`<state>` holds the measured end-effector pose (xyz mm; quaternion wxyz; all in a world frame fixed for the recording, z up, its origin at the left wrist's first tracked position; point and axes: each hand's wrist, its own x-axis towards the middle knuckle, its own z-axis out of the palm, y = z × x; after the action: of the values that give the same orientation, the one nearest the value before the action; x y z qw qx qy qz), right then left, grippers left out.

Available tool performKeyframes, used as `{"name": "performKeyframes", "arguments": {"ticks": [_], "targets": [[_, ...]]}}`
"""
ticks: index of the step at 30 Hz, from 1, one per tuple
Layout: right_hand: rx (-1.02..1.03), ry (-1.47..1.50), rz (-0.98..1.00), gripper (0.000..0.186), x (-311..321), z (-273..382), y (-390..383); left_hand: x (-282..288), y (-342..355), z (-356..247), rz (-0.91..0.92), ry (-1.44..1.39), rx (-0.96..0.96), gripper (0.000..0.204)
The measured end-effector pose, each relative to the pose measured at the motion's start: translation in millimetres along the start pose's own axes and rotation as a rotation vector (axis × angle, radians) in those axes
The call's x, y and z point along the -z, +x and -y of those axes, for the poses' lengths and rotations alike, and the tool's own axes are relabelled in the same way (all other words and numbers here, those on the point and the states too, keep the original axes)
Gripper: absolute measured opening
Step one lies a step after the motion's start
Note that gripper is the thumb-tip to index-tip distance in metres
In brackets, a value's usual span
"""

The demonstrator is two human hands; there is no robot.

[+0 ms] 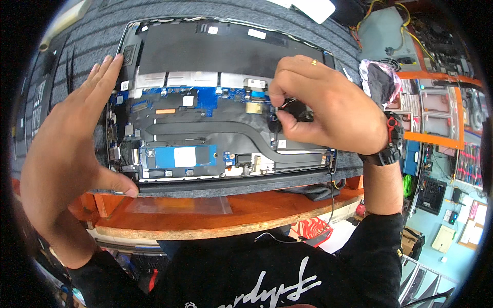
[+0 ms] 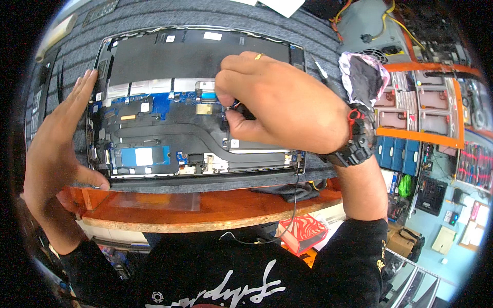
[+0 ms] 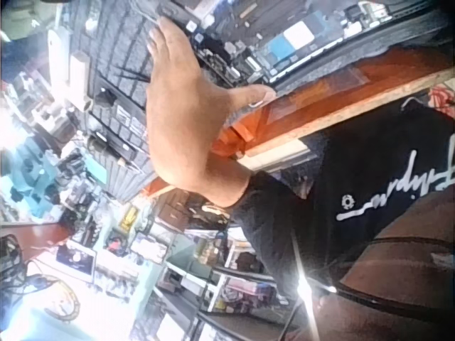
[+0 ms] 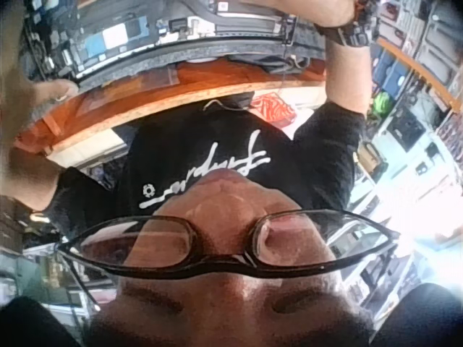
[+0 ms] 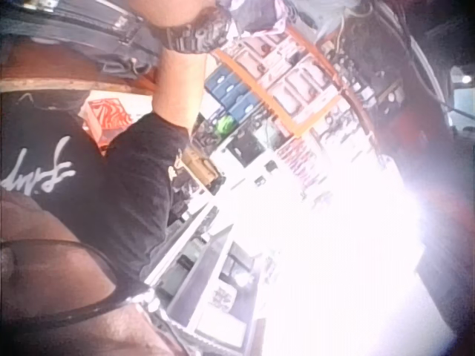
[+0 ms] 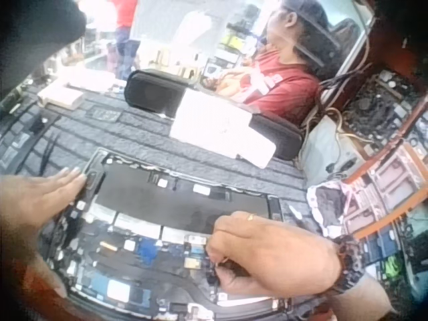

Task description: The person disassembles a laptop on a workbench, using a screwdriver to remove screws and tweezers to disconnect internal components. They remove the cooling fan and other parts, then retrieve a heat gun from a drawer and return to the workbench.

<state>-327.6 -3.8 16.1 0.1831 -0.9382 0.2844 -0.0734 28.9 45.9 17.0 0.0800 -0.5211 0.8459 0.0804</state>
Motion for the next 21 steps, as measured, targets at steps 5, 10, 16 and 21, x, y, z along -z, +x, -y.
{"name": "performKeyframes", "arguments": {"ticks": [5,10,16,21], "targets": [[0.057,-0.018,-0.073,0.018,-4,-1,-3,-4,2,7,-0.029,-0.137,-0.075,0.163],[-0.167,0.066,-0.337,0.021,24,-16,-35,3,3,4,-0.014,-0.209,-0.064,0.166],[-0.735,-0.054,-0.554,0.019,54,-52,-164,9,18,16,-0.105,-0.47,0.004,0.154],[-0.726,-0.05,-0.525,0.035,1,-42,-173,23,18,36,-0.075,-0.527,0.099,0.11]]}}
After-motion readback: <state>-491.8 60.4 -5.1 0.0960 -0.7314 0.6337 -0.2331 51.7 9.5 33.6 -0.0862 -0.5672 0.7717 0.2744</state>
